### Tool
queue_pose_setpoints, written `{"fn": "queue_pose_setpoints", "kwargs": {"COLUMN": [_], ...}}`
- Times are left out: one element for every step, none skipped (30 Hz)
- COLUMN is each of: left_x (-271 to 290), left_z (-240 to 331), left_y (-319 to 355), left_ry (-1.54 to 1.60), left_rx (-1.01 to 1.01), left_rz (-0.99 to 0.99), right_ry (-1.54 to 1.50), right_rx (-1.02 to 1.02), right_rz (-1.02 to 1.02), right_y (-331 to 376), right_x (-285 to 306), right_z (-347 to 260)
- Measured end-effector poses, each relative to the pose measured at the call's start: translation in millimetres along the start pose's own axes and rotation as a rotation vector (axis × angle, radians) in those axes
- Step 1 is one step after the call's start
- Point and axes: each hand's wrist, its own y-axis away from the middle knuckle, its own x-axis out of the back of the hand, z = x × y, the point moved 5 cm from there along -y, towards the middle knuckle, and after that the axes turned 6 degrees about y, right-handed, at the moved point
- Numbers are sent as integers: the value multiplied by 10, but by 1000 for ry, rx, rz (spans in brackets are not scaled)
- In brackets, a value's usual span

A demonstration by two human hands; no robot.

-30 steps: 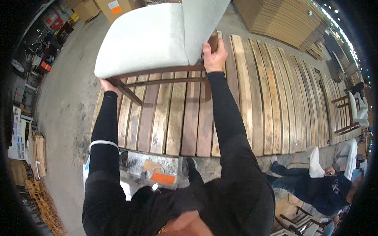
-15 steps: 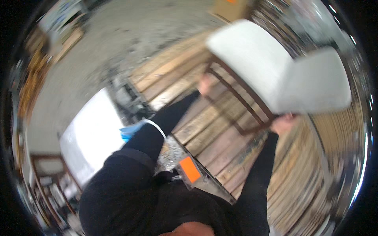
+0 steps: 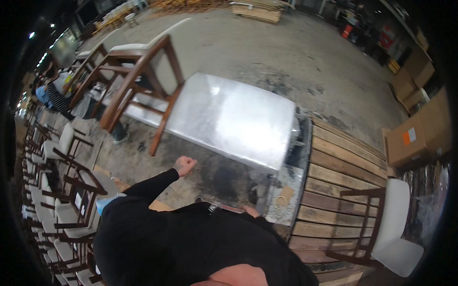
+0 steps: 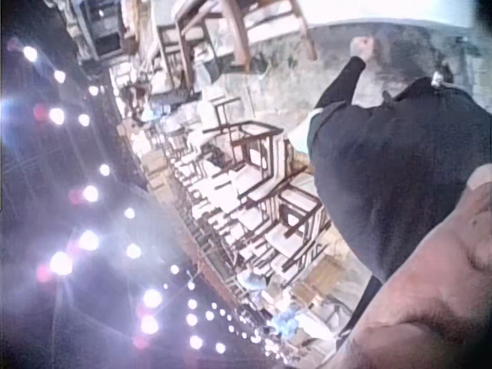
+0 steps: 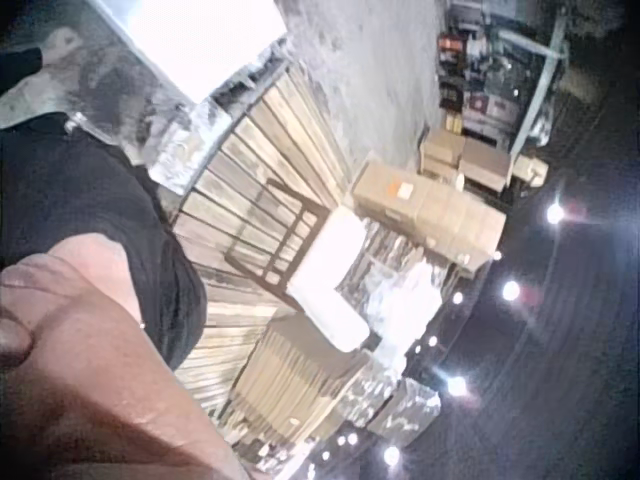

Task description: The person wipes the wooden frame of a chair with a cloth, focusing on the backrest, armrests, and legs. The person lifts and repositions the chair to access different sides and continues wiping the frame thoroughly.

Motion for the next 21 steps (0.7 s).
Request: {"fn": "queue_pose_setpoints", "kwargs": {"left_x": [430,837,1184,1511,1830,2156,2497,2836,3152,3455,3734,3986,4222,4401,4584,4792,5008,5225,5448,5696,5943], "left_z": [-84,-91,-164,-132,-122,-84,-36,13,41,60,81,67,111,85,59,76,39,38,13,15,-64], "left_y": [44,119,246,405,542,666,780,869,939,996,1033,1041,1040,1042,978,895,815,782,708,595,496], "left_ry": [117,248,349,500,623,688,638,594,591,597,551,530,423,357,419,329,246,72,-90,-263,-445], "left_rx": [52,-46,15,-121,-187,-289,-367,-439,-473,-497,-501,-443,-484,-408,-377,-353,-229,-242,-223,-280,-190], "left_rz": [132,257,364,472,577,635,726,809,861,907,968,1038,1054,1077,1052,1015,978,967,957,949,970], "right_ry": [133,182,364,226,255,98,-8,-328,-641,-706,-776,-821,-893,-911,-953,-957,-984,-985,-1014,-1052,-1054], "right_rx": [70,87,168,79,78,-28,-24,90,38,210,253,419,466,571,656,655,614,627,526,469,460], "right_rz": [38,122,270,273,453,430,391,405,428,398,407,331,301,218,179,148,176,148,191,179,207], "right_y": [-252,-487,-674,-866,-991,-1162,-1311,-1413,-1500,-1601,-1687,-1782,-1874,-1942,-2025,-2114,-2199,-2266,-2349,-2427,-2482], "right_x": [256,494,827,1140,1472,1783,2062,2290,2502,2728,2927,3102,3253,3341,3495,3595,3679,3727,3771,3781,3768], "right_z": [-346,-699,-1080,-1378,-1753,-2059,-2436,-2837,-3144,-3600,-3970,-4420,-4781,-5145,-5530,-5869,-6161,-6438,-6639,-6851,-7008]}}
